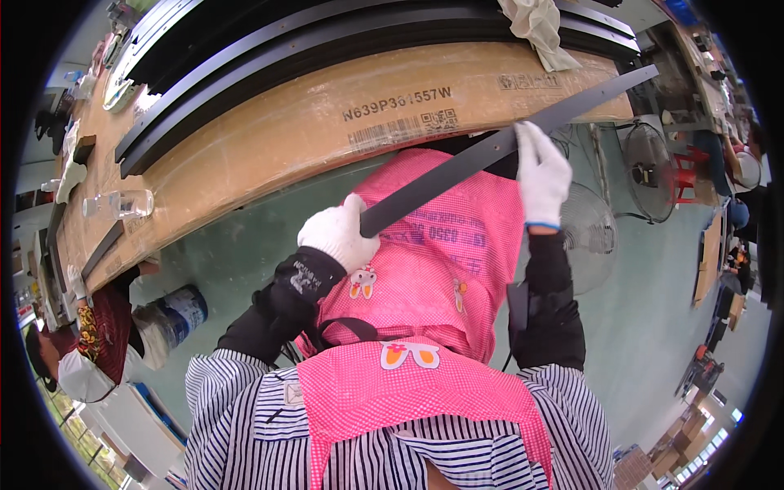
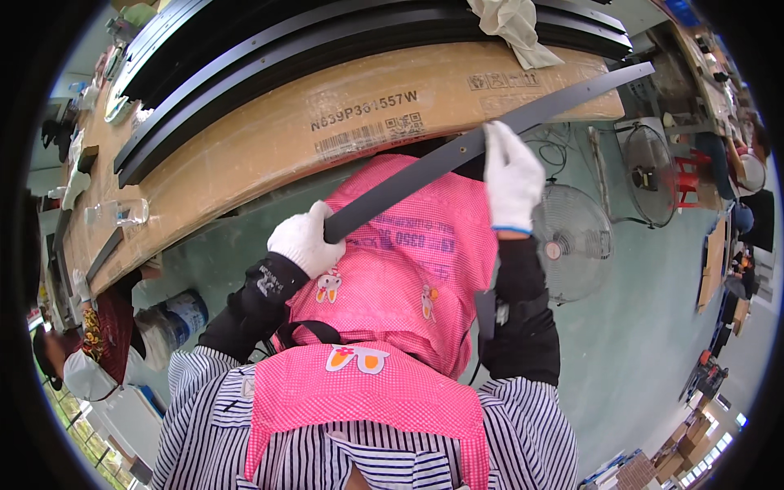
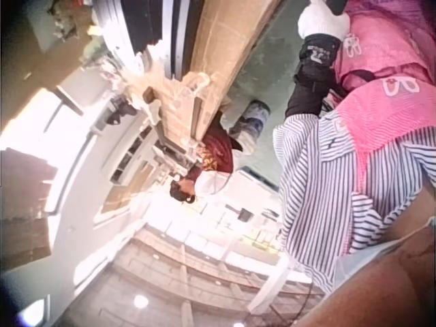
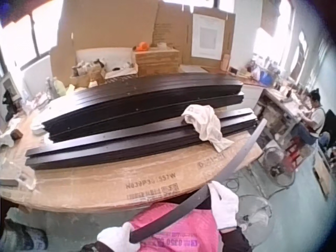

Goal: Wiping and inspecting long black furniture components at a manufacturing workstation.

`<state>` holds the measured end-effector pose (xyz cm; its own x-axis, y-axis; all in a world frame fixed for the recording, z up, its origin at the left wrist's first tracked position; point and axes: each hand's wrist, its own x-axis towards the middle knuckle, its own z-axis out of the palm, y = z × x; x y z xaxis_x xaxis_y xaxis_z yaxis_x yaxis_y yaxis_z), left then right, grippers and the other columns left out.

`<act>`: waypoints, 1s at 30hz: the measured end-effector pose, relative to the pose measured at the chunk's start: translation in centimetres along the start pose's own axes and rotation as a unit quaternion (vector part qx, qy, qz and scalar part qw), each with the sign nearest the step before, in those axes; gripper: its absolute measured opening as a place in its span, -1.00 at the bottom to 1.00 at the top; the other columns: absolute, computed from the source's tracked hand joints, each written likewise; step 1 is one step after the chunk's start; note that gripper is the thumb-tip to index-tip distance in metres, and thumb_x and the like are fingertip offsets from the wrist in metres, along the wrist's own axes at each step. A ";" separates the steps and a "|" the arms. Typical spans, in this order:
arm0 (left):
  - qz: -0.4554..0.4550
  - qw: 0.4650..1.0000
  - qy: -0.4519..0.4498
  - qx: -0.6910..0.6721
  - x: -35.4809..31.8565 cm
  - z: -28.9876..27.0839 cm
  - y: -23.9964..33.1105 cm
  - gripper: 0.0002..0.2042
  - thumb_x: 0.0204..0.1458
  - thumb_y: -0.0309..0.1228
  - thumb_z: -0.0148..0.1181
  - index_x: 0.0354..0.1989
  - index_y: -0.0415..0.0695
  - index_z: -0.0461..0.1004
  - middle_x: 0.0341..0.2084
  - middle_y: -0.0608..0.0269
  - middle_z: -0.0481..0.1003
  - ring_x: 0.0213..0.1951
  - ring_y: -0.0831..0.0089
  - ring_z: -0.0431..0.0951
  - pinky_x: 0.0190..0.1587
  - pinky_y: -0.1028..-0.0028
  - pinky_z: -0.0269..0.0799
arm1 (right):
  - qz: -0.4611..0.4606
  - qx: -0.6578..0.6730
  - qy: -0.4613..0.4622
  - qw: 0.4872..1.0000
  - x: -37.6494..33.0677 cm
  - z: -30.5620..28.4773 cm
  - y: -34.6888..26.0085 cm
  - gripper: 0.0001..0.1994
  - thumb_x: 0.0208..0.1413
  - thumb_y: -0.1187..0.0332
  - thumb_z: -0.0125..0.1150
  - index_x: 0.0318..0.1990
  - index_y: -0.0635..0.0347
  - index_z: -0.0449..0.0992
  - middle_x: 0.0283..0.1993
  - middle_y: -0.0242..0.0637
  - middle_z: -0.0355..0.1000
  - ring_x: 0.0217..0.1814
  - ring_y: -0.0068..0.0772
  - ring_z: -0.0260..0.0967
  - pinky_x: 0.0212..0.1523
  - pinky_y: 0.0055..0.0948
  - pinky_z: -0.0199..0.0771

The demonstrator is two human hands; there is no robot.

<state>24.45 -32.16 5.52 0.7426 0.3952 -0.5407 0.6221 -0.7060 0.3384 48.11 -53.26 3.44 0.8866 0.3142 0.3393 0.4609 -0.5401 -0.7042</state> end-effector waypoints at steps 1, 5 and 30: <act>0.012 1.000 0.000 0.003 0.8 -0.1 1.0 -0.60 0.06 -0.17 0.31 0.02 -0.10 0.50 -0.29 -0.11 0.70 -0.17 -0.07 0.74 -0.07 -0.01 0.64 | 0.029 -0.074 -0.013 0.997 0.7 -0.7 2.9 -0.77 0.43 0.30 0.22 0.00 0.24 0.70 -0.08 -0.07 0.69 -0.09 -0.18 0.68 0.01 -0.34 0.62; 0.010 1.000 0.010 -0.006 3.3 0.1 2.8 -0.57 0.06 -0.14 0.32 0.03 -0.13 0.52 -0.28 -0.12 0.70 -0.15 -0.11 0.72 -0.05 -0.01 0.64 | -0.177 -0.054 -0.062 0.981 -6.1 4.6 -2.3 -0.83 0.29 0.26 0.36 -0.01 -0.08 0.70 -0.44 -0.32 0.46 -0.43 -0.24 0.50 -0.40 -0.29 0.52; 0.066 0.971 0.114 -0.197 -1.6 -0.1 -6.0 -0.65 -0.04 -0.28 0.41 -0.07 -0.10 0.63 -0.31 -0.06 0.68 -0.17 -0.05 0.72 -0.10 0.20 0.64 | -0.121 0.028 -0.080 0.989 -3.1 4.5 -4.1 -0.79 0.34 0.28 0.31 0.04 0.07 0.72 -0.21 -0.17 0.66 -0.19 -0.23 0.67 -0.15 -0.31 0.63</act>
<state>19.55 -28.51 4.47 0.8305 0.4677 -0.3025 0.5303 -0.4979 0.6862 43.35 -48.55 2.47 0.7317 0.5500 0.4026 0.6517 -0.3913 -0.6498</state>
